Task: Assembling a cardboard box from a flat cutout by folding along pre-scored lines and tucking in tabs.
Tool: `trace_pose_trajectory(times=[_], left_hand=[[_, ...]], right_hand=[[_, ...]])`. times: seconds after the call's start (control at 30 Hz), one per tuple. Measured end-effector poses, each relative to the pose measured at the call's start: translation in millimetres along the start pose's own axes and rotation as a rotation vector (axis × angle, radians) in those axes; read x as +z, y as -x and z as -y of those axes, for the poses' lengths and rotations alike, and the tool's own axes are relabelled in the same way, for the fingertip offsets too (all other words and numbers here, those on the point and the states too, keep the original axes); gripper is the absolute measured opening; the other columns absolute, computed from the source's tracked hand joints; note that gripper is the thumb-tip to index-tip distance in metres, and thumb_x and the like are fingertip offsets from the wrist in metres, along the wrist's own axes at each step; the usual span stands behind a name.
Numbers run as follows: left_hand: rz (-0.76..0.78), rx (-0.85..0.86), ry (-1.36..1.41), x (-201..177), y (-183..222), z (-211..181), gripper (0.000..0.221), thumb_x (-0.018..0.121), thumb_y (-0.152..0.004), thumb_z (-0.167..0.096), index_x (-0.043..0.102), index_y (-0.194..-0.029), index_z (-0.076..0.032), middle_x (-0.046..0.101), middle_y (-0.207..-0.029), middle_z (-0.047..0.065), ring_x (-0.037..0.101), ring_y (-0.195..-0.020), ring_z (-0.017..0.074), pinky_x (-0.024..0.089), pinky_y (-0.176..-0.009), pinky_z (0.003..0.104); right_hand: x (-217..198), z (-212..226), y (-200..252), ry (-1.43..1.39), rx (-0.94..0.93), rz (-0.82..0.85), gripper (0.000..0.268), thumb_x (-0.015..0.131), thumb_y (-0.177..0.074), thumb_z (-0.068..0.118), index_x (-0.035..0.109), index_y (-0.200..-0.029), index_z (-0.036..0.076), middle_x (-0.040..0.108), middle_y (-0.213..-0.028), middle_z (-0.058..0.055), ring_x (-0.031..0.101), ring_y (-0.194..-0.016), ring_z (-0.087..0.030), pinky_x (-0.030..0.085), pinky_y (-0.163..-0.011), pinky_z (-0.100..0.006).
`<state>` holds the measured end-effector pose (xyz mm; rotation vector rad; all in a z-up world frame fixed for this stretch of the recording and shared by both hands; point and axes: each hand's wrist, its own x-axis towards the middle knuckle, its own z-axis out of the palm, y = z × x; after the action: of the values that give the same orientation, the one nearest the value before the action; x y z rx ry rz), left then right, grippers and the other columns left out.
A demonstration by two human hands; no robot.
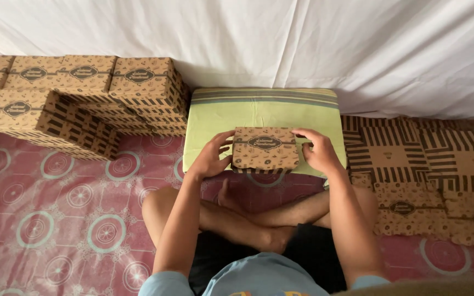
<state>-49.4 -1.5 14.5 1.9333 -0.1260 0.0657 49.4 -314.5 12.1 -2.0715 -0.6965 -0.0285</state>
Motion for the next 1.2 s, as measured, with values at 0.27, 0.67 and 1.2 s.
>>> trace_pose_trajectory(times=[0.27,0.67,1.2], left_hand=[[-0.299,-0.266,0.401,28,38,39,0.053,0.069,-0.096,-0.013,0.05,-0.143,0.005,0.067,-0.121,0.031,0.07,-0.107,0.0399,0.06,-0.092,0.048],[-0.357,-0.281,0.362,56,52,46,0.051,0.083,-0.089,-0.017,0.063,-0.132,0.003,0.071,-0.118,0.028,0.071,-0.11,0.0375,0.058,-0.095,0.048],[-0.506,0.282,-0.786,87,33,45,0.092,0.094,-0.07,-0.028,0.05,-0.148,-0.007,0.04,-0.151,0.026,0.039,-0.142,0.0483,0.035,-0.113,0.066]], right_hand=[[17,-1,21,-0.137,0.365,-0.004,0.056,0.07,-0.096,0.045,0.064,-0.138,0.008,0.066,-0.127,-0.027,0.071,-0.105,-0.038,0.062,-0.085,-0.049],[7,32,27,0.049,0.513,0.098,0.072,0.079,-0.084,0.039,0.056,-0.146,0.013,0.069,-0.127,-0.022,0.074,-0.101,-0.034,0.062,-0.084,-0.043],[35,6,42,-0.395,0.291,0.071,0.071,0.077,-0.083,0.003,0.049,-0.147,-0.001,0.061,-0.131,-0.035,0.061,-0.122,-0.046,0.057,-0.093,-0.049]])
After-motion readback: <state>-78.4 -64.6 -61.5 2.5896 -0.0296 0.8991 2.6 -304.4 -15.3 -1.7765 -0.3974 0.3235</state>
